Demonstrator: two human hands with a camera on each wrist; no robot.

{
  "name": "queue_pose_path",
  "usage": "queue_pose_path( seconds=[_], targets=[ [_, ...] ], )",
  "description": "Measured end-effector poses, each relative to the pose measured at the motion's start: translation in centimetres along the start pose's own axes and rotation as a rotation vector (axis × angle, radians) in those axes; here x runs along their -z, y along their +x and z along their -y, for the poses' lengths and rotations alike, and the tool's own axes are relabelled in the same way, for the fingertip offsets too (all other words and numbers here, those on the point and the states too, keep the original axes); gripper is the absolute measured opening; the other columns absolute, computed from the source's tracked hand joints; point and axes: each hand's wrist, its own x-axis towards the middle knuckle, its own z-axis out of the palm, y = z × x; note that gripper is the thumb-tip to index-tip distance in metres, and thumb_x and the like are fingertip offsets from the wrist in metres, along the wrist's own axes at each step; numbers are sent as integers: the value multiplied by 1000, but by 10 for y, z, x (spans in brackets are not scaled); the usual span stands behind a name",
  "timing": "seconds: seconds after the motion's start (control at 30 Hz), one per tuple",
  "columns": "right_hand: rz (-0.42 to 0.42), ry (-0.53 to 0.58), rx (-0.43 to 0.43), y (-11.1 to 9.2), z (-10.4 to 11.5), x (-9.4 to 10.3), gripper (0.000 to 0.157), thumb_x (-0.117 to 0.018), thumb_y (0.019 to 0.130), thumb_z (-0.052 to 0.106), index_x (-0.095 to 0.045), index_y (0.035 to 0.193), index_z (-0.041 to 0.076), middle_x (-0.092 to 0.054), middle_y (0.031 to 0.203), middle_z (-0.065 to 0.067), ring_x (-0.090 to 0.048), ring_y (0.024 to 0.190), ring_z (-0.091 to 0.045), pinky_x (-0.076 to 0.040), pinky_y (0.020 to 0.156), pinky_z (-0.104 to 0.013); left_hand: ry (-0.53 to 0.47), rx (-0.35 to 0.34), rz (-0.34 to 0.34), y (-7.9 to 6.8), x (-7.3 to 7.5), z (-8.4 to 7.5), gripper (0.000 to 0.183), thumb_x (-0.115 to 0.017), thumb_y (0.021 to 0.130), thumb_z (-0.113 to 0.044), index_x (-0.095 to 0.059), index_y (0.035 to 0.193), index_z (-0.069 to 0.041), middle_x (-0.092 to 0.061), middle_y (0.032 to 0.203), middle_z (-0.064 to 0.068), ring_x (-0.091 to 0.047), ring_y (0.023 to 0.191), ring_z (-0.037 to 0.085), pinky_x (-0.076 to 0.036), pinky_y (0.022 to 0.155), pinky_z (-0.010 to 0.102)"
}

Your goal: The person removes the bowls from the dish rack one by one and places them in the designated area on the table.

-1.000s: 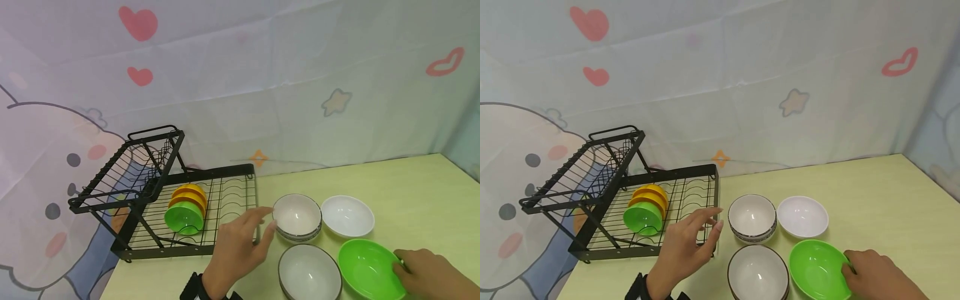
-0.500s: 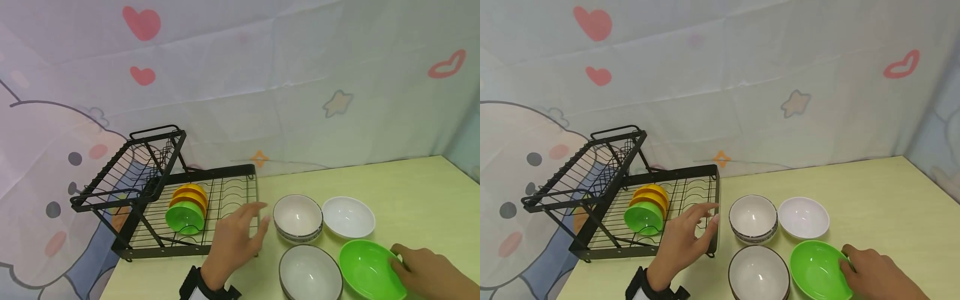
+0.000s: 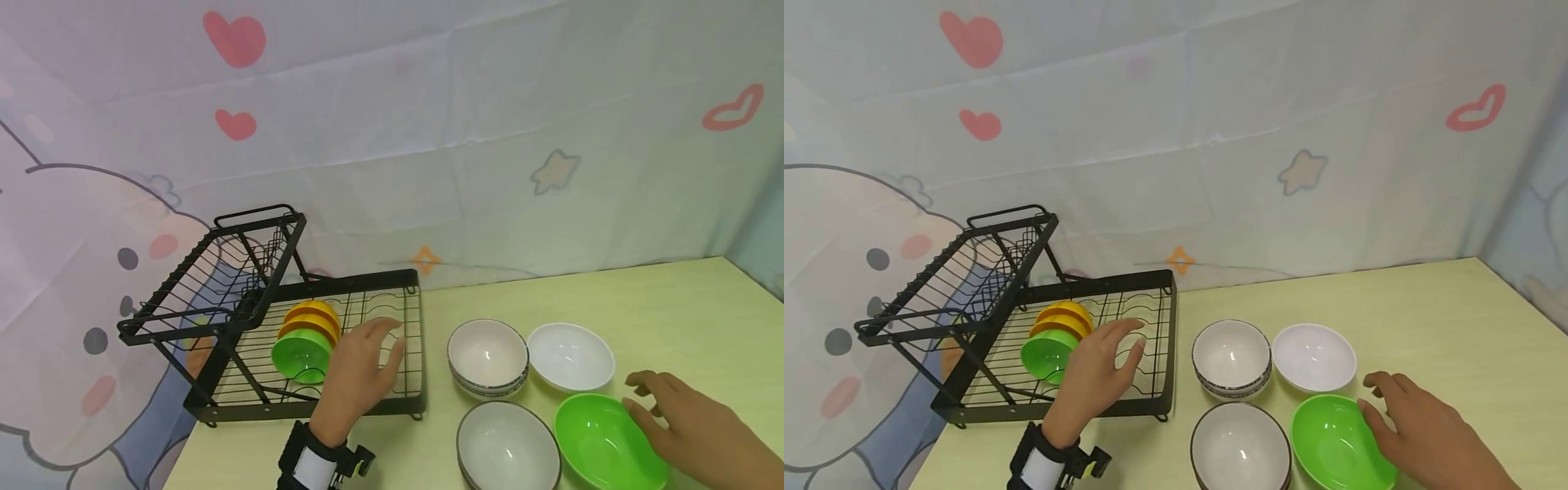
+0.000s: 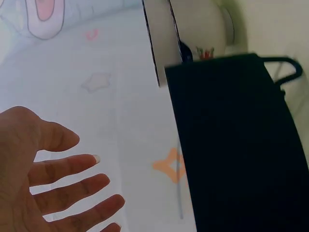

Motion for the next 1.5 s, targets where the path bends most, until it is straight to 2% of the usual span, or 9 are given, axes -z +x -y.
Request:
queue_pose_path(
  seconds=[0.23, 0.43, 0.77, 0.87, 1.07, 1.27, 1.5],
  targets=[
    [-41, 7, 17, 4, 12, 2, 38, -58, 92, 29, -53, 117, 2, -57, 113, -17, -60, 89, -30, -51, 63, -51, 110, 51, -8, -4, 4, 24, 22, -64, 85, -18, -68, 104, -7, -69, 104, 12, -62, 93, 28, -53, 77, 48],
    [-47, 25, 16, 7, 23, 5, 39, -57, 92, 31, -52, 120, 4, -56, 116, -15, -59, 91, -31, -50, 63, -52, 211, 139, 21, -8, 10, 41, 21, -62, 83, -12, -69, 101, -5, -69, 102, 13, -60, 94, 33, -50, 79, 54],
    [-58, 54, 58, 9, 33, 5, 38, -56, 93, 32, -52, 120, 6, -55, 118, -12, -59, 93, -30, -50, 65, -51, 291, 293, 68, -17, 12, 64, 20, -59, 85, -13, -69, 98, -3, -69, 99, 15, -56, 93, 36, -44, 84, 60],
    [-63, 58, 65, 10, 35, 5, 36, -56, 93, 30, -52, 119, 6, -55, 117, -12, -59, 93, -30, -50, 65, -51, 277, 350, 87, -18, 12, 68, 19, -57, 87, -13, -68, 98, -2, -68, 101, 15, -55, 96, 36, -40, 89, 61],
    [-67, 70, 76, 10, 38, 3, 34, -57, 92, 30, -53, 119, 8, -56, 117, -10, -60, 93, -29, -51, 65, -51, 294, 400, 112, -18, 16, 71, 19, -54, 87, -13, -67, 96, -1, -66, 101, 18, -54, 99, 38, -40, 89, 64],
    [-83, 80, 101, 11, 41, 2, 32, -57, 92, 29, -53, 118, 10, -56, 116, -7, -60, 93, -28, -51, 64, -50, 319, 447, 165, -22, 21, 76, 28, -55, 81, -7, -63, 107, 2, -62, 114, 22, -47, 109, 44, -38, 88, 69],
    [-96, 91, 112, 12, 42, 1, 32, -57, 93, 30, -53, 118, 11, -55, 116, -6, -60, 93, -28, -51, 64, -48, 352, 477, 186, -30, 21, 85, 36, -62, 76, -2, -63, 112, -3, -62, 116, 22, -51, 97, 49, -46, 76, 65]
  ],
)
